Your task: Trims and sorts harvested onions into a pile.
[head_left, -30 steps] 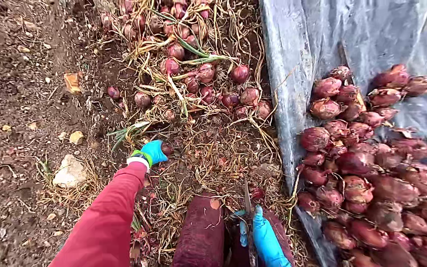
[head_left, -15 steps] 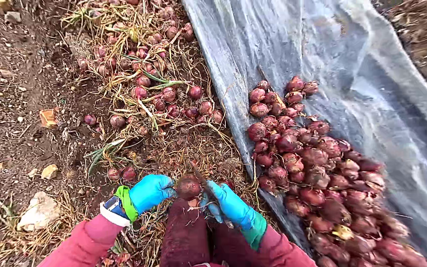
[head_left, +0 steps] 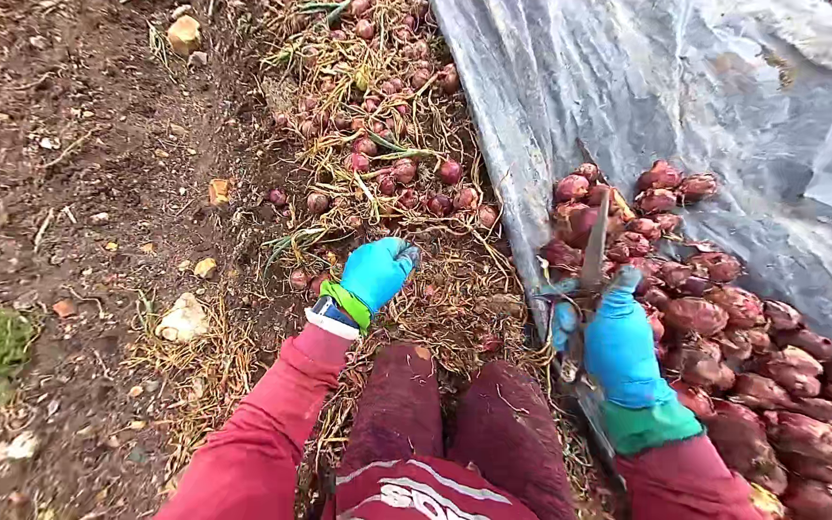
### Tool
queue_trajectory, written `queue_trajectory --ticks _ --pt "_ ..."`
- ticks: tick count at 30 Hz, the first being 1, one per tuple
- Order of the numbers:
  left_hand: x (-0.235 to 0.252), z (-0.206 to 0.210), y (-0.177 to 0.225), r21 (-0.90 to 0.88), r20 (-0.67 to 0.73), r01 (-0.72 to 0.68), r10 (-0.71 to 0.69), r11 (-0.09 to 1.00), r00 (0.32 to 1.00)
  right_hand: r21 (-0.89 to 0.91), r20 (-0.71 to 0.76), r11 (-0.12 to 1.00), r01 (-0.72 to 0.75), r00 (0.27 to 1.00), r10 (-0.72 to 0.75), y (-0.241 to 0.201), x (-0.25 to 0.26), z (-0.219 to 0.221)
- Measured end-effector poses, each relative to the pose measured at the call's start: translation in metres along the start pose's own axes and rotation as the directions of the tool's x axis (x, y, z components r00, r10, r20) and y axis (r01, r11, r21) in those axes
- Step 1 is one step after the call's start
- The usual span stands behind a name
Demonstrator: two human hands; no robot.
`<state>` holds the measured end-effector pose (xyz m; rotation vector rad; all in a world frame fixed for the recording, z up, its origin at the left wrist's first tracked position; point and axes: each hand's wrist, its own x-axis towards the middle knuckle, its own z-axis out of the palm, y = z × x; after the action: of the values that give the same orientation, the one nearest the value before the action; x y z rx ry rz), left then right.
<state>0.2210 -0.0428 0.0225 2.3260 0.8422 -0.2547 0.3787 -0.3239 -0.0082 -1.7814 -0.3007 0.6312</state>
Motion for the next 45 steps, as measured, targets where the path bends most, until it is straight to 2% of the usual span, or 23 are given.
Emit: queue_trajectory --ticks 1,3,4,7,10,12,14,17,18,20,23,25,26,28,30,33,36,38,40,41,42,43,45 --pt "-0.008 0.011 -0.031 0.012 0.103 0.02 -0.021 1.0 0.994 -0.034 -0.007 0.999 -0.032 0.999 0.032 0.008 0.007 0.004" --pt "-0.018 0.051 -0.1 0.116 0.371 0.056 -0.096 0.992 0.924 -0.107 0.094 0.987 -0.116 0.987 0.127 0.044 0.008 0.016" --pt "-0.017 0.068 -0.136 0.13 0.4 0.139 -0.18 0.982 0.898 -0.129 0.153 0.975 -0.178 0.968 0.197 0.066 0.005 0.026" --pt "0.017 0.084 -0.226 0.067 0.173 0.464 -0.468 0.883 0.867 -0.122 0.262 0.91 -0.396 0.872 0.414 0.113 -0.013 0.067" --pt "0.079 0.091 -0.29 0.002 -0.053 0.612 -0.611 0.791 0.79 -0.109 0.319 0.853 -0.511 0.794 0.517 0.134 -0.033 0.102" --pt "0.113 0.109 -0.319 -0.029 -0.073 0.703 -0.703 0.711 0.708 -0.109 0.354 0.821 -0.561 0.75 0.559 0.134 -0.041 0.117" --pt "0.13 0.126 -0.331 -0.016 -0.052 0.778 -0.778 0.628 0.627 -0.144 0.384 0.796 -0.588 0.708 0.593 0.129 -0.041 0.128" --pt "0.144 0.131 -0.337 0.007 -0.039 0.828 -0.827 0.561 0.56 -0.147 0.382 0.768 -0.623 0.681 0.625 0.127 -0.026 0.136" --pt "0.142 0.128 -0.336 0.007 -0.044 0.819 -0.818 0.574 0.573 -0.139 0.369 0.753 -0.643 0.672 0.642 0.129 -0.02 0.138" --pt "0.129 0.115 -0.315 -0.028 -0.052 0.752 -0.752 0.659 0.657 -0.112 0.36 0.712 -0.693 0.64 0.679 0.134 -0.005 0.146" --pt "0.093 0.076 -0.227 -0.222 0.047 0.536 -0.54 0.814 0.84 -0.104 0.472 0.717 -0.689 0.6 0.646 0.135 0.018 0.169" --pt "0.065 0.063 -0.172 -0.293 0.122 0.378 -0.358 0.878 0.926 -0.08 0.549 0.794 -0.602 0.638 0.539 0.114 0.028 0.188" --pt "0.054 0.058 -0.148 -0.311 0.163 0.295 -0.255 0.904 0.953 -0.048 0.545 0.831 -0.554 0.683 0.487 0.099 0.033 0.196" --pt "0.036 0.054 -0.119 -0.315 0.249 0.189 -0.111 0.93 0.962 -0.012 0.488 0.887 -0.461 0.772 0.408 0.076 0.035 0.201" --pt "0.032 0.04 -0.108 -0.256 0.307 0.13 -0.047 0.958 0.951 -0.044 0.45 0.935 -0.352 0.828 0.334 0.067 0.04 0.193" --pt "0.023 0.013 -0.084 -0.028 0.44 -0.068 0.073 0.997 0.895 -0.112 0.452 0.972 -0.209 0.86 0.237 0.054 0.032 0.165" --pt "0.011 -0.004 -0.071 0.118 0.5 -0.263 0.171 0.958 0.849 -0.148 0.484 0.977 -0.15 0.851 0.204 0.038 0.012 0.13" --pt "-0.006 -0.006 -0.067 0.116 0.42 -0.243 0.174 0.963 0.891 -0.05 0.508 0.986 -0.158 0.846 0.161 0.034 -0.01 0.104" --pt "-0.019 0.003 -0.058 -0.004 0.205 -0.172 0.169 0.985 0.964 0.057 0.458 0.981 -0.187 0.878 0.141 0.038 -0.023 0.088" --pt "-0.026 0.009 -0.046 -0.038 0.125 -0.171 0.174 0.985 0.977 0.017 0.45 0.981 -0.194 0.878 0.166 0.041 -0.027 0.081" --pt "-0.035 0.015 -0.028 -0.004 0.128 -0.184 0.183 0.983 0.975 -0.082 0.484 0.98 -0.18 0.852 0.198 0.042 -0.031 0.075" --pt "-0.045 0.018 -0.002 0.092 0.225 -0.217 0.192 0.972 0.955 -0.181 0.544 0.974 -0.134 0.812 0.212 0.042 -0.033 0.068" --pt "-0.054 0.022 0.049 0.225 0.473 -0.347 0.209 0.91 0.856 -0.27 0.611 0.963 -0.007 0.772 0.177 0.03 -0.032 0.055"
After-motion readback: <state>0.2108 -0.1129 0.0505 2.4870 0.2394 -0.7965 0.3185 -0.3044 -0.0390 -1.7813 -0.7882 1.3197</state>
